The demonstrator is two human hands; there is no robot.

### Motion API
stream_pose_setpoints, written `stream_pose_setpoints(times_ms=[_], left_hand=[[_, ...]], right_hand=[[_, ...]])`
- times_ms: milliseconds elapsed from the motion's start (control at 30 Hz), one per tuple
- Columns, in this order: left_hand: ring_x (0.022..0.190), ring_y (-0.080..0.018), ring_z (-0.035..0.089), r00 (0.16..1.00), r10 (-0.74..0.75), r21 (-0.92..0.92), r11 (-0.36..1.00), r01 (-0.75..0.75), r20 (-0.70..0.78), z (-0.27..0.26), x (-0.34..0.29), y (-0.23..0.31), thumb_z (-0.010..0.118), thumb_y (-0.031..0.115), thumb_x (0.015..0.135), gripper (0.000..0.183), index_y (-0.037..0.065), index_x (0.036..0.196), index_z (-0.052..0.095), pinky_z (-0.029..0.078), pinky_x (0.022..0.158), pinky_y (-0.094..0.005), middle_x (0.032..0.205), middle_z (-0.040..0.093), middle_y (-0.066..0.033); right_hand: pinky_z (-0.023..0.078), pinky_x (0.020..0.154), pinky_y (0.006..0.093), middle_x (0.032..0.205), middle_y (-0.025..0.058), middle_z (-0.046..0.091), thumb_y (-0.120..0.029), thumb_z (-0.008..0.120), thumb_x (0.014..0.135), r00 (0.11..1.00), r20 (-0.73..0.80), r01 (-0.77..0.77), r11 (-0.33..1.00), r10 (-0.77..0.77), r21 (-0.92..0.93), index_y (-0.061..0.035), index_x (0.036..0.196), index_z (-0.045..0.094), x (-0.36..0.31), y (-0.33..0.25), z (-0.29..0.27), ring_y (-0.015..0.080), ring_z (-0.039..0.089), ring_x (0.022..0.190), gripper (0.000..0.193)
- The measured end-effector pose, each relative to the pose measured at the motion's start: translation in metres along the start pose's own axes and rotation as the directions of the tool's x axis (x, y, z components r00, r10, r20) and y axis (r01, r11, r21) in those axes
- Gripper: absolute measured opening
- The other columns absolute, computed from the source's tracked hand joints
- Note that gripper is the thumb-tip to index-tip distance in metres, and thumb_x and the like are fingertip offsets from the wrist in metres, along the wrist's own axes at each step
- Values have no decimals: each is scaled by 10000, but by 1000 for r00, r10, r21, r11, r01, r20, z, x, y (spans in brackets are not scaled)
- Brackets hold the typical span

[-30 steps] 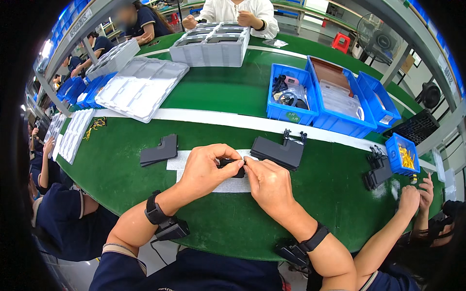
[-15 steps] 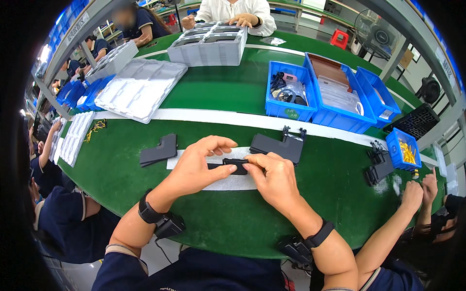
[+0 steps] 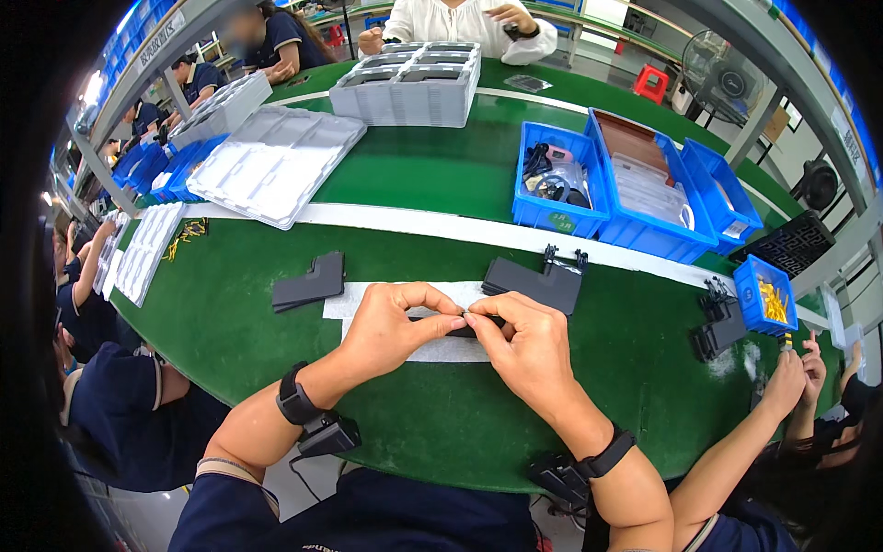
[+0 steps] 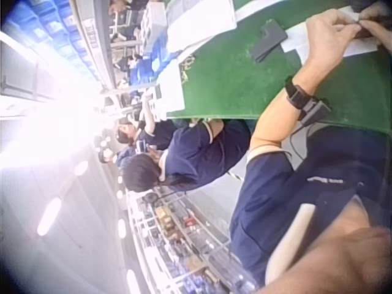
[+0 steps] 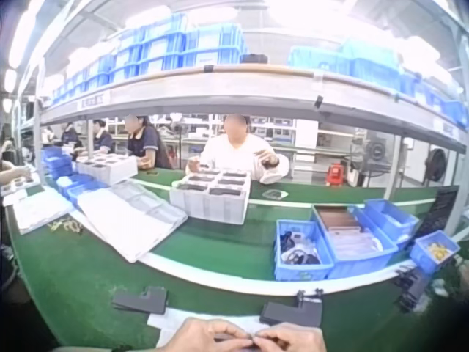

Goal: Assemble small plastic components on a factory assembly line.

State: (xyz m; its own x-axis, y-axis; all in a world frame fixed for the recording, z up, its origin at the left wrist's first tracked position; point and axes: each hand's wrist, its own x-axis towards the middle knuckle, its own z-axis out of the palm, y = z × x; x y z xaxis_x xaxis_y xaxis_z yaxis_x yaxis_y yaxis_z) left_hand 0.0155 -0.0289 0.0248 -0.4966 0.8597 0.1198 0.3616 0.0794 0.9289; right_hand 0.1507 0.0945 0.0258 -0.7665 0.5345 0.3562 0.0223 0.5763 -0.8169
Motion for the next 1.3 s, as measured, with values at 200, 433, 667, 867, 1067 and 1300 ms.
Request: stream_pose_setpoints(times_ms=[200,433,667,867,1067,1300], left_hand=[[740,-91,615,986,58,-101,994,-43,156,-10,11,-8,732,111,780,131,-7,816,686,490,684,-242,780,687,-48],[725,-168,640,937,342,301,889,-345,65,-1,5,-12,734,132,757,145,43,867,703,482,649,-292,790,692,-57],[728,-223,639,839,543,436,748,-500,31,5,1,-6,741,131,716,180,59,877,703,476,650,-320,788,687,-51],[764,-217,644,893,450,304,846,-437,31,8,1,-6,782,114,679,260,38,905,678,504,701,-316,854,677,-88],[808,-208,651,974,224,230,950,-211,-31,8,0,-7,785,90,688,223,17,867,672,519,729,-291,878,671,-106],[838,-191,654,979,185,149,974,-171,-82,9,0,-10,782,84,696,168,10,811,684,518,753,-295,904,688,-104]], right_hand=[[395,436,240,736,77,663,-58,684,772,999,41,33,999,-32,-17,3,807,677,1,-5,-1,96,526,462,71],[400,436,234,718,74,661,-62,678,773,998,-13,-67,997,67,26,9,774,664,-1,0,1,83,519,459,72],[393,427,235,695,75,652,-62,674,774,998,-28,-61,998,61,23,10,760,660,-3,-3,3,85,516,451,74],[385,426,233,695,75,652,-60,676,767,998,-48,-48,999,49,22,9,755,662,0,1,3,82,509,451,72],[387,441,231,701,71,658,-71,681,767,994,-38,-97,994,99,51,9,768,669,-1,0,1,74,500,470,81],[385,441,226,702,69,661,-73,686,770,993,-36,-113,992,115,64,13,772,671,-2,2,1,66,497,469,87]])
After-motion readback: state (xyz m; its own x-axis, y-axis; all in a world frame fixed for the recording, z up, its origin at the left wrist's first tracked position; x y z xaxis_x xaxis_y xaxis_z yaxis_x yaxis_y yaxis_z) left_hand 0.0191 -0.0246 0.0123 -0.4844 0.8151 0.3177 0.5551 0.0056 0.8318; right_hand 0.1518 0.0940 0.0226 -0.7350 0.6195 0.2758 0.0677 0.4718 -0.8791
